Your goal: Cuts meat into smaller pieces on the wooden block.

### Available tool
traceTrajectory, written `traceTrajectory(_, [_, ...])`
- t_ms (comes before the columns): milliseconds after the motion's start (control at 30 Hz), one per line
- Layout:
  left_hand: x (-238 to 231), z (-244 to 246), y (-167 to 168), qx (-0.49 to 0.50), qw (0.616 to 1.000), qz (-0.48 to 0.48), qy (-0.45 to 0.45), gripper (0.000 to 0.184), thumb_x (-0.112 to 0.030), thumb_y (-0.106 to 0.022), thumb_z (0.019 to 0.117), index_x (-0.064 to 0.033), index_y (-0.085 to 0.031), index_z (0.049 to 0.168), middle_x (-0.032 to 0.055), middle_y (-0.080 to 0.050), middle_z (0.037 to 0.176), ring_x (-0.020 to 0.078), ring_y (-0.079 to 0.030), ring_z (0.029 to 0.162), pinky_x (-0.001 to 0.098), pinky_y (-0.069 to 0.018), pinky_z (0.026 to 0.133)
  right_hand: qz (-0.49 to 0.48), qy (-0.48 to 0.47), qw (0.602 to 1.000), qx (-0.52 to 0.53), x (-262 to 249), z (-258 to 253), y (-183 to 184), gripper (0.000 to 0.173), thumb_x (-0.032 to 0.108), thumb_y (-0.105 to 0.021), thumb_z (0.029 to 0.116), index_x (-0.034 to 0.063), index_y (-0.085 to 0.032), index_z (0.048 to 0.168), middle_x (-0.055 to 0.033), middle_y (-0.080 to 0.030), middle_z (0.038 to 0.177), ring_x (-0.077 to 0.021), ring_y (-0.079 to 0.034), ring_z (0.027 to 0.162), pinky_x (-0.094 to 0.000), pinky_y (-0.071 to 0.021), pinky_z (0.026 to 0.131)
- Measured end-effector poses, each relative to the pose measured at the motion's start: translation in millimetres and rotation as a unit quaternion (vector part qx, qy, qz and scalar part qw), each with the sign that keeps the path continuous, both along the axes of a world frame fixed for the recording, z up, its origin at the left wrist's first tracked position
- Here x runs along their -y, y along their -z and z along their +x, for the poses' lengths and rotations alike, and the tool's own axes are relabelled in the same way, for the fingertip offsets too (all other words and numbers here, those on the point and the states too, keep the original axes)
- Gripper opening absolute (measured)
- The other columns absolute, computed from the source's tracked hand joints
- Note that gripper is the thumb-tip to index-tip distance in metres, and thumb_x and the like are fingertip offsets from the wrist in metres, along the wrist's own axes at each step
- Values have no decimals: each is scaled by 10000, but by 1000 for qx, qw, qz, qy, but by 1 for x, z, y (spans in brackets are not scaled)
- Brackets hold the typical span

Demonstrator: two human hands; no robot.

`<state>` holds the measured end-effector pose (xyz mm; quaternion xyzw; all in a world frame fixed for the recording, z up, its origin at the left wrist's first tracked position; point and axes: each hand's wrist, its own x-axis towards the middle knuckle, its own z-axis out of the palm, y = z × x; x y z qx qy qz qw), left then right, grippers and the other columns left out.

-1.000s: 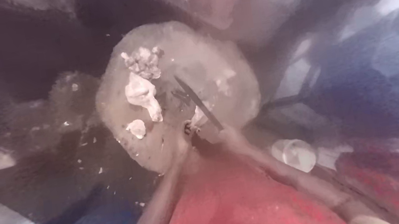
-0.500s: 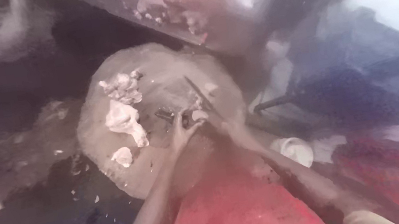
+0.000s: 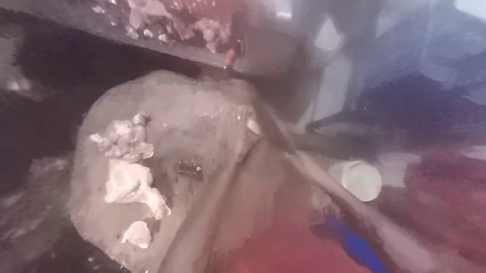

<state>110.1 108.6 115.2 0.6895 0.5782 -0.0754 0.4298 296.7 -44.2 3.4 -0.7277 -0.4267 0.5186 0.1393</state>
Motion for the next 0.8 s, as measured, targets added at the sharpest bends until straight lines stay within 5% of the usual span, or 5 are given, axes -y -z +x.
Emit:
traceTrajectory(67, [6, -13, 120, 94, 985, 146, -6, 831, -487, -813, 820, -96, -506, 1486, 192, -533, 1473, 363, -516, 1351, 556, -436, 1108, -16, 21, 1000, -9, 1, 8, 5, 481, 439, -428, 1086, 39, -620, 1273, -120, -680, 981, -194, -666, 852, -421, -568, 809])
traceTrajectory(133, [-3, -23, 142, 90, 983, 155, 39, 963, -612, -809, 765, -174, -448, 1543, 175, -418, 1580, 367, -407, 1446, 585, -342, 1177, -28, 21, 999, -2, -2, 9, 0, 485, 436, -426, 1091, 31, -606, 1289, -135, -675, 1006, -208, -662, 881, -431, -557, 839])
traceTrajectory(333, [64, -135, 123, 170, 911, 324, -192, 465, -291, -680, 974, -44, -625, 1364, 183, -602, 1398, 320, -565, 1300, 471, -455, 1110, 13, 25, 1000, 11, 6, -1, 9, 495, 389, -433, 1097, -21, -577, 1334, -229, -678, 1082, -320, -680, 972, -512, -540, 911])
traceTrajectory(467, [125, -236, 134, 34, 853, 355, -380, 374, -221, -599, 1014, 28, -628, 1291, 278, -610, 1305, 417, -570, 1255, 560, -445, 1091, 81, 31, 996, 32, 21, -15, 18, 509, 402, -445, 1090, 49, -526, 1448, -212, -682, 1210, -314, -684, 1103, -513, -536, 990])
traceTrajectory(800, [146, -272, 148, -75, 913, 240, -321, 355, -267, -669, 971, -55, -665, 1255, 241, -677, 1185, 419, -667, 1095, 629, -548, 924, 70, -180, 980, -39, 70, -80, 5, 586, 539, -450, 1054, 46, -604, 1333, -194, -686, 1158, -315, -675, 1082, -523, -527, 981])
